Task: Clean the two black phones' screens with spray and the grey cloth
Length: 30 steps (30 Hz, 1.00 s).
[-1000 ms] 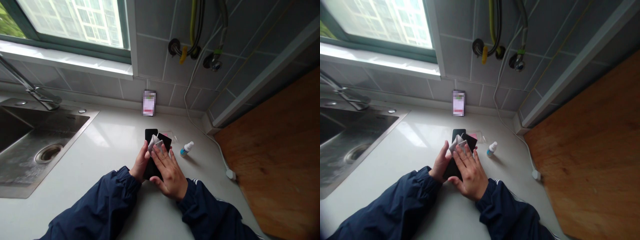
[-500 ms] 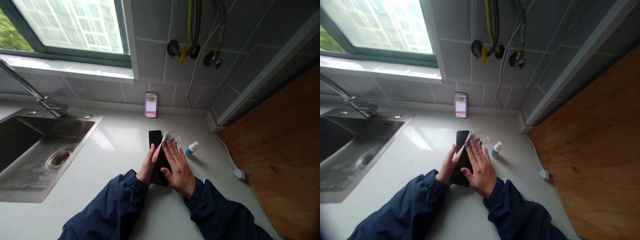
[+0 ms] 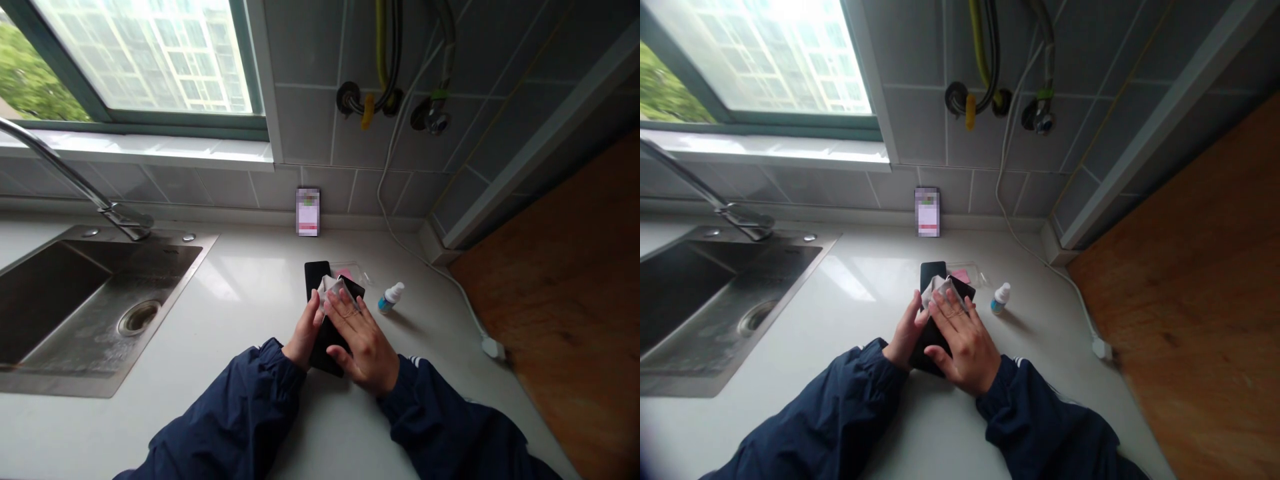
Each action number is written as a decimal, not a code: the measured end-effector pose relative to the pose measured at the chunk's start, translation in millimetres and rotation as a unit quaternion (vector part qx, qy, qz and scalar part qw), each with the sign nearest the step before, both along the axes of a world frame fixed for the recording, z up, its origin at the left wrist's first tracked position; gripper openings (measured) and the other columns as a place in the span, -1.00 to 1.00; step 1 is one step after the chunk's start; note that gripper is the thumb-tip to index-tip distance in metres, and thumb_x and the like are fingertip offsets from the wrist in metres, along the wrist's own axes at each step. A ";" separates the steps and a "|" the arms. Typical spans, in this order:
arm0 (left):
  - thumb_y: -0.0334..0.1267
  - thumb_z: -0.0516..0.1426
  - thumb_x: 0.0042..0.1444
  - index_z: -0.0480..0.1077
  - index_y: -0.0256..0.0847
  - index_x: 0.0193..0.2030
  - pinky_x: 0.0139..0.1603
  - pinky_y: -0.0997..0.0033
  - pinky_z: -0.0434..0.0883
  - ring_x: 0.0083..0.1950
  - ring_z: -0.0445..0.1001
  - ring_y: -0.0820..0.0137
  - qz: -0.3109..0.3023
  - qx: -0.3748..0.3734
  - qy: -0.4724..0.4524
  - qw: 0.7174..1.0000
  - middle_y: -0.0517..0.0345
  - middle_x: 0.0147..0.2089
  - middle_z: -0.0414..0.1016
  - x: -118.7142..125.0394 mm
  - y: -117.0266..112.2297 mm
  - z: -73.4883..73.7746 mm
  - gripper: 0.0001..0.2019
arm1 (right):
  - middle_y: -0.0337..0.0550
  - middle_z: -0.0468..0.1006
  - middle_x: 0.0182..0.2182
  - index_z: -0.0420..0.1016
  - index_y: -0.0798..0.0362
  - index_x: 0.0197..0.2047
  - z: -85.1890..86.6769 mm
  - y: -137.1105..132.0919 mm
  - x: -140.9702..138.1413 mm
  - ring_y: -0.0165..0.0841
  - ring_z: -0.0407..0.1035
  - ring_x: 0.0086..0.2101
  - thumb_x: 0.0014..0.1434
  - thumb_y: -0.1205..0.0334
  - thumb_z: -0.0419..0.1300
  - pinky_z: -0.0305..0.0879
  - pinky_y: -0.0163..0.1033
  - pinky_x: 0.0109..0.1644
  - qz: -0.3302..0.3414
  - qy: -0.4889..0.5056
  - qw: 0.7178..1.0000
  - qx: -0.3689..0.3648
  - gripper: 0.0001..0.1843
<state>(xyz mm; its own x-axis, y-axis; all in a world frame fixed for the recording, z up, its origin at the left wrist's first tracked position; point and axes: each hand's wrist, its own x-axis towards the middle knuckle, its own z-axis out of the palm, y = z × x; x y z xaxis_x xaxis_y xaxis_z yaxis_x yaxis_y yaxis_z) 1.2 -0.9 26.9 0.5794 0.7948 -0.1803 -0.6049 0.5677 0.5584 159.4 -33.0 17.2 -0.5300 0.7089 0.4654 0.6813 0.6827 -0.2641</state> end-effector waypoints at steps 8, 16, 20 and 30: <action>0.26 -0.02 0.40 0.22 -0.19 0.52 0.63 0.18 -0.26 0.64 -0.05 0.13 -0.012 0.069 0.006 0.997 0.05 0.53 0.26 2.1 -1.3 -0.2 -0.26 | 0.03 -0.09 0.57 -0.32 0.01 0.63 -5.9 8.2 4.9 0.00 -0.21 0.53 0.54 -0.15 -0.12 -0.01 0.35 0.51 -0.079 0.037 0.996 -0.001 -0.20; 0.32 0.02 0.34 0.21 -0.18 0.53 0.58 0.10 0.03 0.57 0.12 0.00 0.005 0.068 0.010 0.998 -0.01 0.52 0.27 2.2 -1.2 5.4 -0.20 | -0.03 -0.11 0.57 -0.35 -0.03 0.63 -6.2 8.1 4.8 0.00 -0.21 0.53 0.53 -0.16 -0.12 -0.04 0.33 0.53 -0.106 0.039 0.993 -0.018 -0.19; 0.36 0.01 0.32 0.07 -0.02 0.59 0.25 0.05 0.49 0.43 0.36 -0.09 -0.042 0.061 0.036 0.997 -0.04 0.54 0.23 -2.9 -1.5 6.6 -0.17 | -0.04 -0.13 0.58 -0.35 -0.07 0.63 -5.1 9.5 6.6 0.02 -0.20 0.53 0.54 -0.16 -0.13 -0.01 0.35 0.52 -0.129 0.063 0.990 -0.004 -0.21; 0.34 -0.09 0.37 0.04 0.01 0.60 0.40 -0.01 0.38 0.51 0.25 -0.07 -0.053 0.097 0.042 0.993 0.06 0.58 0.17 -3.3 -1.0 0.8 -0.22 | -0.04 -0.18 0.58 -0.40 -0.06 0.63 -4.6 9.4 5.3 0.04 -0.27 0.54 0.54 -0.16 -0.13 -0.01 0.35 0.51 -0.138 0.070 0.988 -0.006 -0.20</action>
<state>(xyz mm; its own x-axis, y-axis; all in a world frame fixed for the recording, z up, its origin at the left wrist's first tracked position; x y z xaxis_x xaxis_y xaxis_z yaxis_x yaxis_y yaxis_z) -2.1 -1.9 27.7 0.6517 0.7542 -0.0803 -0.4945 0.5027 0.7091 164.7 -23.5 12.6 -0.2464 0.8235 0.5110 0.7979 0.4717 -0.3753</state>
